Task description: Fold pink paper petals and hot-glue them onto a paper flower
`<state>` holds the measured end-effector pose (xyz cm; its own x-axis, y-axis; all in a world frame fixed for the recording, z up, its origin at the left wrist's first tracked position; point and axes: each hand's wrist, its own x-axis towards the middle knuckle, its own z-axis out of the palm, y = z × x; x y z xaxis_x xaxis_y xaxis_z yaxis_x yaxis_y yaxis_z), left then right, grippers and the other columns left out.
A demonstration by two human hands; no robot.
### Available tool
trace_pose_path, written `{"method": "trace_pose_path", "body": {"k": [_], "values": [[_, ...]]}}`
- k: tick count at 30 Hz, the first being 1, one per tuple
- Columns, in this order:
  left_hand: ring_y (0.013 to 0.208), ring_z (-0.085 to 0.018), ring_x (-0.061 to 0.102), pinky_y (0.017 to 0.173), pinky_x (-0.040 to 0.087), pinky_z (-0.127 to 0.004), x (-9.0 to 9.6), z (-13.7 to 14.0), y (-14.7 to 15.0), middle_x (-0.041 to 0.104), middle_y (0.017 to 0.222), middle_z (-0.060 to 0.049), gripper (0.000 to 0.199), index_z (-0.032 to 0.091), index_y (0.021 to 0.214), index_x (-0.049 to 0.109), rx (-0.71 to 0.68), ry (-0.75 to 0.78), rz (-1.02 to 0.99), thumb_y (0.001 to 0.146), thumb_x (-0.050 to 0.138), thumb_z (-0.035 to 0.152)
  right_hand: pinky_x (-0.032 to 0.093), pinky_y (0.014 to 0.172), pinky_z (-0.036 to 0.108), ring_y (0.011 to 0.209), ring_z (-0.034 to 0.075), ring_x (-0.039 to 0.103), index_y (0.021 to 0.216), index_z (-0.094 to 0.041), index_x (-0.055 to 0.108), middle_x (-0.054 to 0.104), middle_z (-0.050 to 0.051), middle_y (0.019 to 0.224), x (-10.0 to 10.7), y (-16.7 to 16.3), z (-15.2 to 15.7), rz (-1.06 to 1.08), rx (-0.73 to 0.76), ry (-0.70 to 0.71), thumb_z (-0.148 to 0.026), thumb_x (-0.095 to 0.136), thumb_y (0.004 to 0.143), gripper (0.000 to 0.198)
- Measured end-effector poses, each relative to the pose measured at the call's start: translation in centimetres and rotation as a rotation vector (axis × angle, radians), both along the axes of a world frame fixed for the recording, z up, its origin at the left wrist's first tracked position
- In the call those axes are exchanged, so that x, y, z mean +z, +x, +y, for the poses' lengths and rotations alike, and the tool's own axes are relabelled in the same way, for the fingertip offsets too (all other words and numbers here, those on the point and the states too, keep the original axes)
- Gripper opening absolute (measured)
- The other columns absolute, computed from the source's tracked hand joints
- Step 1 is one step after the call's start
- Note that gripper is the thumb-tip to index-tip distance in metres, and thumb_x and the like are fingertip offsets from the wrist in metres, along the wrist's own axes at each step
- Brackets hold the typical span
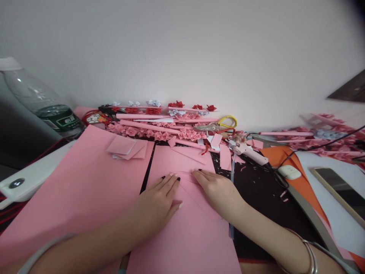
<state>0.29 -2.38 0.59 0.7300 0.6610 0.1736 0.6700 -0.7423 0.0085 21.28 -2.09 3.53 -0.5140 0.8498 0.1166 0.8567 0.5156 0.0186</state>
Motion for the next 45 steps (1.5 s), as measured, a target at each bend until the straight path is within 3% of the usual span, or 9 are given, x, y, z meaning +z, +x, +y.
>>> {"method": "trace_pose_path", "body": {"k": [19,34,45], "values": [[0.118,-0.030,0.050,0.098,0.041,-0.044,-0.1,-0.7,0.2,0.053,0.127,-0.021,0.051,0.002,0.124,0.051,0.143,0.000,-0.040,0.090,0.040,0.038,0.052,0.088,0.033,0.099,0.022,0.063,0.116,-0.005,0.057,0.066,0.014,0.109,-0.8,0.4,-0.6,0.012,0.112,0.112,-0.004,0.050,0.083,0.034],[0.122,-0.027,0.047,0.101,0.039,-0.043,0.0,0.3,0.2,0.052,0.129,-0.016,0.041,0.003,0.122,0.053,0.070,0.039,-0.123,0.091,0.037,0.025,0.054,0.086,0.033,0.098,0.021,0.064,0.113,-0.001,0.058,0.066,0.016,0.108,-1.5,0.4,-1.6,0.018,0.211,0.267,-0.003,0.043,0.085,0.032],[0.121,-0.025,0.047,0.103,0.038,-0.041,-0.3,1.0,0.0,0.051,0.131,-0.015,0.040,0.004,0.123,0.053,0.011,0.057,-0.063,0.092,0.033,0.020,0.054,0.086,0.033,0.099,0.021,0.063,0.115,-0.001,0.057,0.066,0.017,0.109,-1.5,0.4,-1.6,0.010,0.206,0.239,-0.004,0.044,0.085,0.033]]}}
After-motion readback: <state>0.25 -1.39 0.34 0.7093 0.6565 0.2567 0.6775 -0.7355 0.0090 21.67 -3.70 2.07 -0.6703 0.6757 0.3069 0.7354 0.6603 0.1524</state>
